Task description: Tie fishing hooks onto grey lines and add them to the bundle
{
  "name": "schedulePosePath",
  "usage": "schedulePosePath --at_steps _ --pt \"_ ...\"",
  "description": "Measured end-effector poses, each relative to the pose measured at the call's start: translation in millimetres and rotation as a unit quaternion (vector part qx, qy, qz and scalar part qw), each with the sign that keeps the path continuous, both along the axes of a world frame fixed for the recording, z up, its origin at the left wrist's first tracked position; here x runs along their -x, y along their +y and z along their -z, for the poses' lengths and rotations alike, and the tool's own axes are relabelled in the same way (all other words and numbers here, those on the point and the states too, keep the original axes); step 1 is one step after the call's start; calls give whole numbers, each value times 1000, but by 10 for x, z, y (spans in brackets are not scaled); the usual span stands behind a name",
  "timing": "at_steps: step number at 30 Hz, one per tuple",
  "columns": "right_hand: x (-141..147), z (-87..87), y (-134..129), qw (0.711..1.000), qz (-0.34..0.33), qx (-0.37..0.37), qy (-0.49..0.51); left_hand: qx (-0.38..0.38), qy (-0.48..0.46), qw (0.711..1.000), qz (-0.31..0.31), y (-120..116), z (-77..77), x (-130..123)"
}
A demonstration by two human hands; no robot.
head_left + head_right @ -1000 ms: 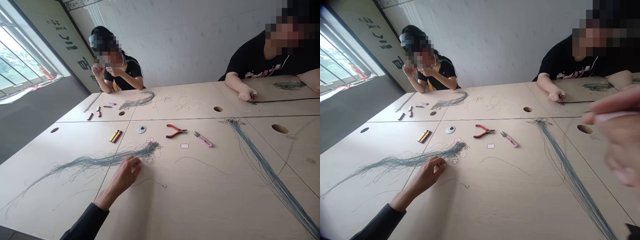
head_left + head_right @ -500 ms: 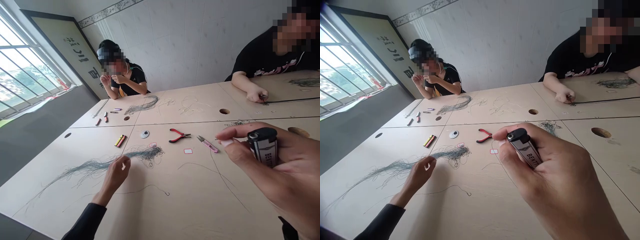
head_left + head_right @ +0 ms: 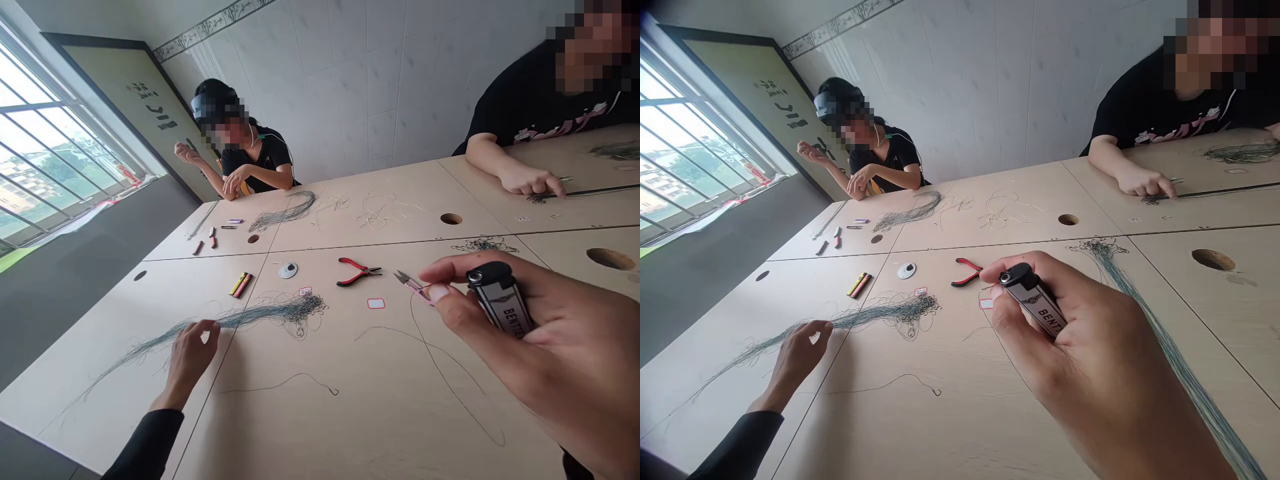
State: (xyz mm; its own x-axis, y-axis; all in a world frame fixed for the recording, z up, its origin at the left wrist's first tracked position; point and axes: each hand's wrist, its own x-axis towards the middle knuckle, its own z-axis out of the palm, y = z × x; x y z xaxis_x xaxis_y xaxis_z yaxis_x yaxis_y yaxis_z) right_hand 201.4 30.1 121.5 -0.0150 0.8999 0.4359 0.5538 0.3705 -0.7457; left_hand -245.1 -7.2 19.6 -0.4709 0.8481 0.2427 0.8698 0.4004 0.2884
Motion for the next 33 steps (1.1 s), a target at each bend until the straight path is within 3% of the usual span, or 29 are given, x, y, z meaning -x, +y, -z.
schedulePosePath --at_steps 4,8,11,15,18,24,33 --pt "39 -15 48 999 -16 37 26 -54 -40 997 26 84 -91 -468" --pt "115 28 80 996 -35 78 39 -86 -127 981 122 220 -296 -1254" --pt "165 65 98 991 -63 112 48 -107 -330 910 230 331 -540 -1842" --pt "194 93 139 985 -94 130 66 -93 -426 852 290 464 -794 -2327" --pt "198 102 168 980 -99 146 90 -85 -457 828 315 562 -823 -2456" --pt "216 121 209 979 -87 154 106 -56 -503 791 344 668 -701 -2472" --pt "284 171 242 989 -83 98 67 -21 -497 801 333 636 -749 -2429"
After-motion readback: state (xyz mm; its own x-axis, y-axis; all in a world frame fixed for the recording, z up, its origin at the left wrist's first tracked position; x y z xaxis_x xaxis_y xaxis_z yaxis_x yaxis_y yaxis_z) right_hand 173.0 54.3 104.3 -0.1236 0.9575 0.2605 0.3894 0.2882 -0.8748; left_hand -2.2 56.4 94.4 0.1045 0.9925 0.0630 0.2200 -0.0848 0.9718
